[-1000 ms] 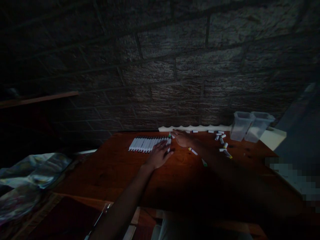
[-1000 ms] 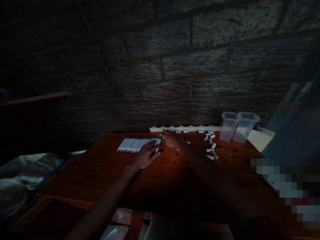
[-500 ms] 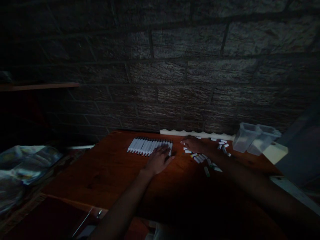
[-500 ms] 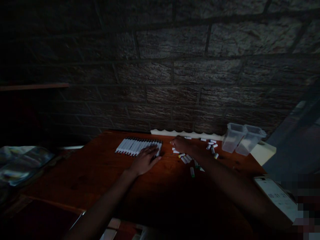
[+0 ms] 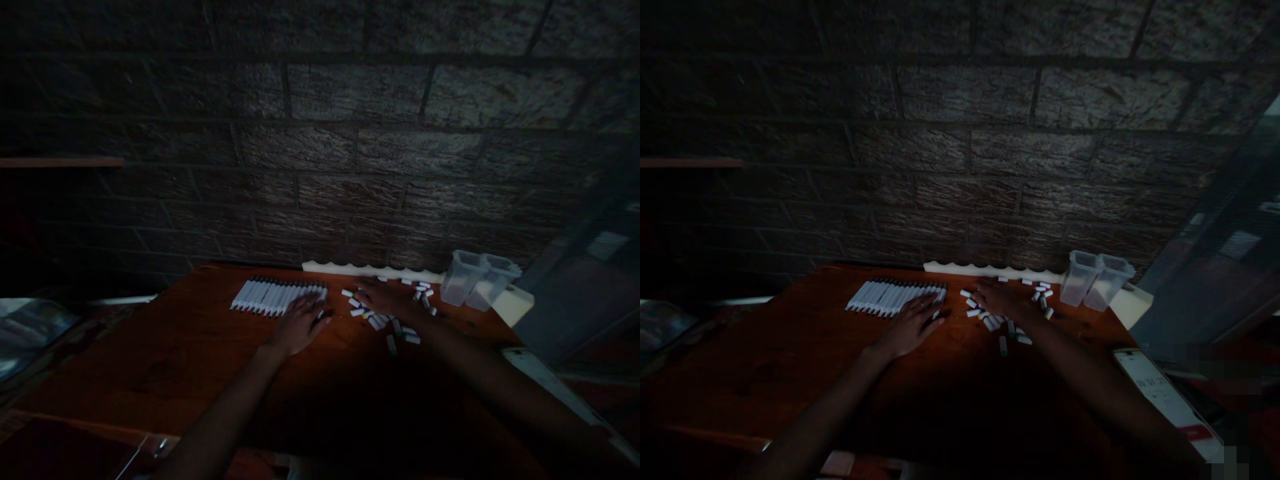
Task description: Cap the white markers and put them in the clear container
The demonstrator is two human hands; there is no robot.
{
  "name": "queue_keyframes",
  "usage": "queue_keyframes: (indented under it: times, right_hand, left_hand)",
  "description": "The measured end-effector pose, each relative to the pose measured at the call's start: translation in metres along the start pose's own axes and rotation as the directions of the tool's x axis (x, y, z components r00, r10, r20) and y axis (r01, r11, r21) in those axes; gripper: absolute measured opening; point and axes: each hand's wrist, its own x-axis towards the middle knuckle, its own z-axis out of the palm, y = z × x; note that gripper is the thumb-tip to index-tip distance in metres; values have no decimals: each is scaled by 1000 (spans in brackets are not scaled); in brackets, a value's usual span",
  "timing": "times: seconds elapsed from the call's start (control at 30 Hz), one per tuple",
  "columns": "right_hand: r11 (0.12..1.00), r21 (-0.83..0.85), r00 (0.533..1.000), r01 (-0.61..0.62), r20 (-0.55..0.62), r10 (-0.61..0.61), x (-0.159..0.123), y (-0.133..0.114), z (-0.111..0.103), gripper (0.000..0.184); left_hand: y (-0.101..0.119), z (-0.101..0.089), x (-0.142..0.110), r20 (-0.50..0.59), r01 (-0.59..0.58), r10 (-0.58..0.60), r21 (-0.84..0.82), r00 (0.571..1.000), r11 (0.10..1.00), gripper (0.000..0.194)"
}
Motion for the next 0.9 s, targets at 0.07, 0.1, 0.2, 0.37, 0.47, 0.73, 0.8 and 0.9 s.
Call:
queue_keyframes:
  times: [0.07, 0.1, 0.2, 0.37, 0.47, 0.73, 0.8, 0.9]
  right_hand:
    - [1000, 12, 1000, 3, -24, -3, 3, -4, 2, 45]
    - [999, 24, 999, 26, -32, -25, 6, -6, 4, 45]
    - [978, 99, 983, 185, -41, -182, 10, -4, 10, 40]
    - [998, 48, 995, 32, -99, -28, -10, 27, 5, 39]
    - [997, 7, 989, -79, -128, 79, -26, 47, -5, 40]
    - [972, -12, 966, -234, -115, 231, -65, 75, -19, 42]
    - [955, -21, 949, -297, -115, 293, -66, 80, -21, 43]
    - [965, -17, 961, -263, -87, 261, -67, 77, -22, 39]
  left_hand:
    - [0, 2, 1, -2, 9, -9, 8, 1000, 1000, 51]
    - [-1, 2, 1, -5, 13, -13, 12, 1000, 1000, 52]
    - [-3, 5, 2, -9, 7, -7, 14, 1000, 1000, 54]
    - [-8, 9, 3, -39, -6, 6, -12, 999, 1000, 50]
    - [-10, 10, 3, -49, -6, 6, 3, 999, 1000, 52]
    - [27, 5, 17, -29, -17, 15, -81, 999, 997, 80]
    - [44, 11, 34, 25, -19, 23, -128, 999, 992, 88]
    - [66, 28, 61, 86, 14, 0, -153, 996, 988, 95]
